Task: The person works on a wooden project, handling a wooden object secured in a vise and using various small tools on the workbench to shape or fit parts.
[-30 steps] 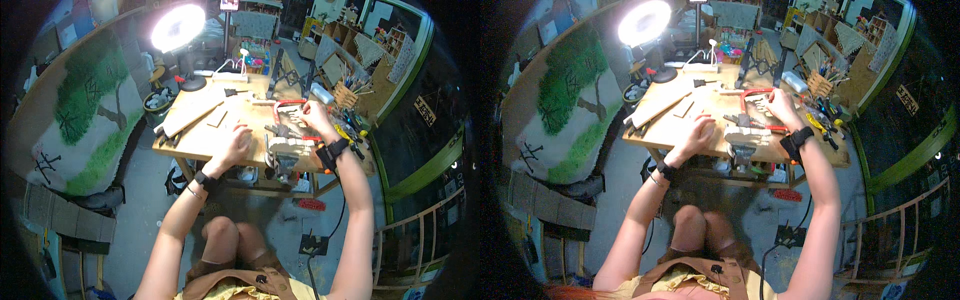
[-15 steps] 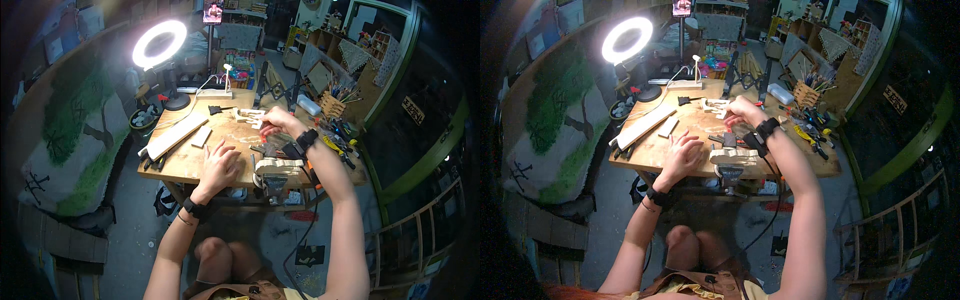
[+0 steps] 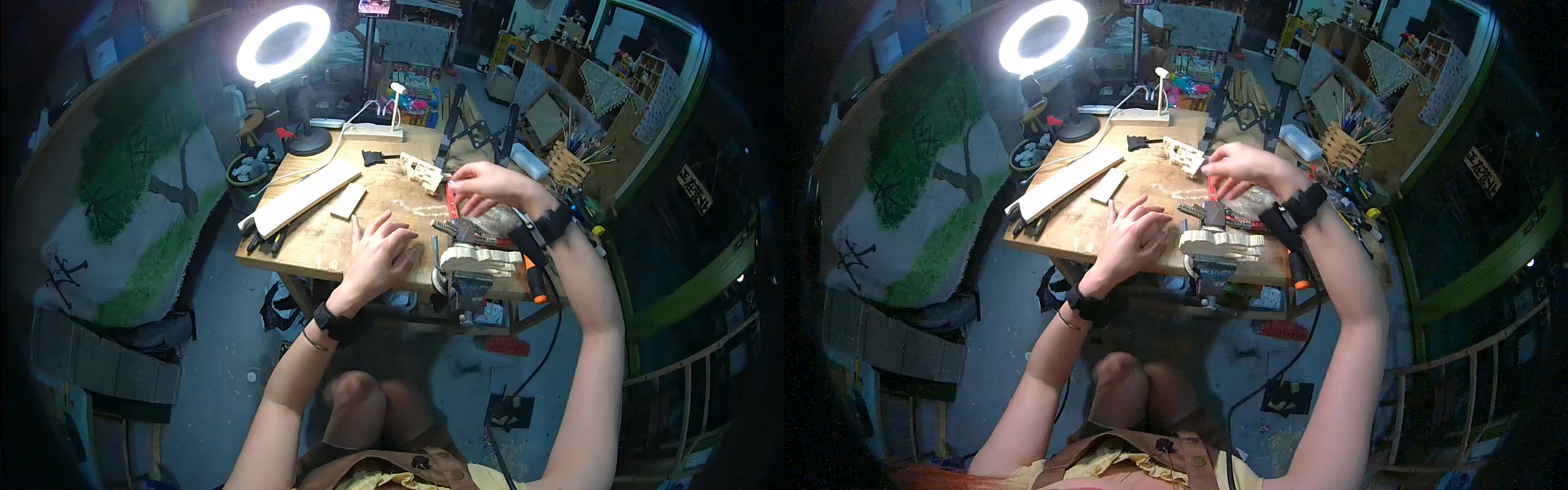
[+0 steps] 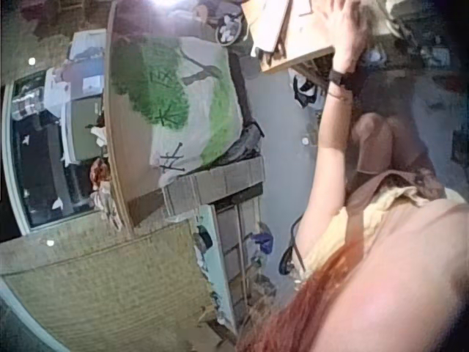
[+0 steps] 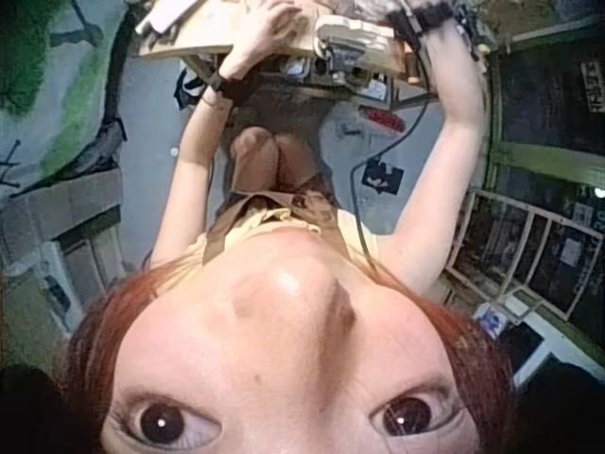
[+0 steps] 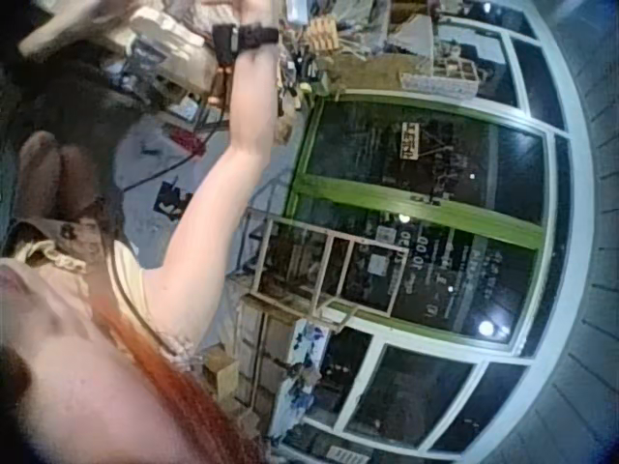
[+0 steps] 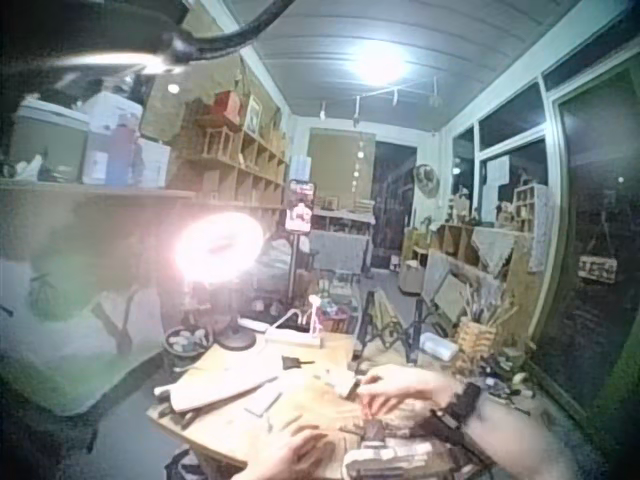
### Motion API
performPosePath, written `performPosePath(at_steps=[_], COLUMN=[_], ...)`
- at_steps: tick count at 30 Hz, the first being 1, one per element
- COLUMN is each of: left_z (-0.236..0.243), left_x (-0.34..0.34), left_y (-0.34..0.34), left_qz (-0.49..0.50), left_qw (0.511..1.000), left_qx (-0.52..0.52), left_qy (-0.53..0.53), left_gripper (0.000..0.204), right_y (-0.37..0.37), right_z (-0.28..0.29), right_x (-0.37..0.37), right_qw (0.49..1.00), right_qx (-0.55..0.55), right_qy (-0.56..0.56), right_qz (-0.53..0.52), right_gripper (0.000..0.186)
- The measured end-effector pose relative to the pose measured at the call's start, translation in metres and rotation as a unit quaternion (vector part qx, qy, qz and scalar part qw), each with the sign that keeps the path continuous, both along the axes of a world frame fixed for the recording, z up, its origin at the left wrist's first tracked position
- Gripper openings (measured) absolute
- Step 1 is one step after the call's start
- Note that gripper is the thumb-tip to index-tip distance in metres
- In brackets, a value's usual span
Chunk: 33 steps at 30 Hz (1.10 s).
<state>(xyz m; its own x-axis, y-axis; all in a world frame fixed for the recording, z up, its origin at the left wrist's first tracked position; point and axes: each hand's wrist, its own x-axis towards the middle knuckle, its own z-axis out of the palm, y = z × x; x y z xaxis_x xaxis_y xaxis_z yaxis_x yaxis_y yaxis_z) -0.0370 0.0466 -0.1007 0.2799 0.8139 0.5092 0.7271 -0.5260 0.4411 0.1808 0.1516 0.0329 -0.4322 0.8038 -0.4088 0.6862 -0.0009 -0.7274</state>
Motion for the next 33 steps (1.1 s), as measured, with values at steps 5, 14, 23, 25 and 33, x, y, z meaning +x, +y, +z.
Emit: performPosePath(at_steps=[5, 14, 23, 25, 33], left_z=[0.001, -0.001, -0.004, -0.003, 0.002], left_x=[0.003, 0.0, 0.002, 0.005, 0.009], left_y=[0.003, 0.001, 0.001, 0.0, 0.001], left_qz=[-0.008, 0.007, 0.016, 0.023, 0.014], left_qw=[1.0, 1.0, 0.999, 0.998, 0.999], left_qx=[0.003, 0.001, 0.046, 0.06, 0.042], left_qy=[-0.002, -0.003, -0.023, -0.018, -0.007], left_gripper=[0.028, 0.027, 0.024, 0.024, 0.026], right_y=[-0.065, -0.164, -0.179, -0.172, -0.17], right_z=[0.008, -0.008, -0.083, -0.103, -0.122], right_x=[0.04, 0.095, 0.17, 0.186, 0.182], right_qw=[0.97, 0.956, 0.904, 0.907, 0.862], right_qx=[0.224, 0.185, 0.381, 0.346, 0.449], right_qy=[-0.082, -0.091, -0.045, 0.031, -0.012], right_qz=[0.047, -0.207, -0.186, -0.239, -0.234], right_gripper=[0.04, 0.038, 0.043, 0.028, 0.023])
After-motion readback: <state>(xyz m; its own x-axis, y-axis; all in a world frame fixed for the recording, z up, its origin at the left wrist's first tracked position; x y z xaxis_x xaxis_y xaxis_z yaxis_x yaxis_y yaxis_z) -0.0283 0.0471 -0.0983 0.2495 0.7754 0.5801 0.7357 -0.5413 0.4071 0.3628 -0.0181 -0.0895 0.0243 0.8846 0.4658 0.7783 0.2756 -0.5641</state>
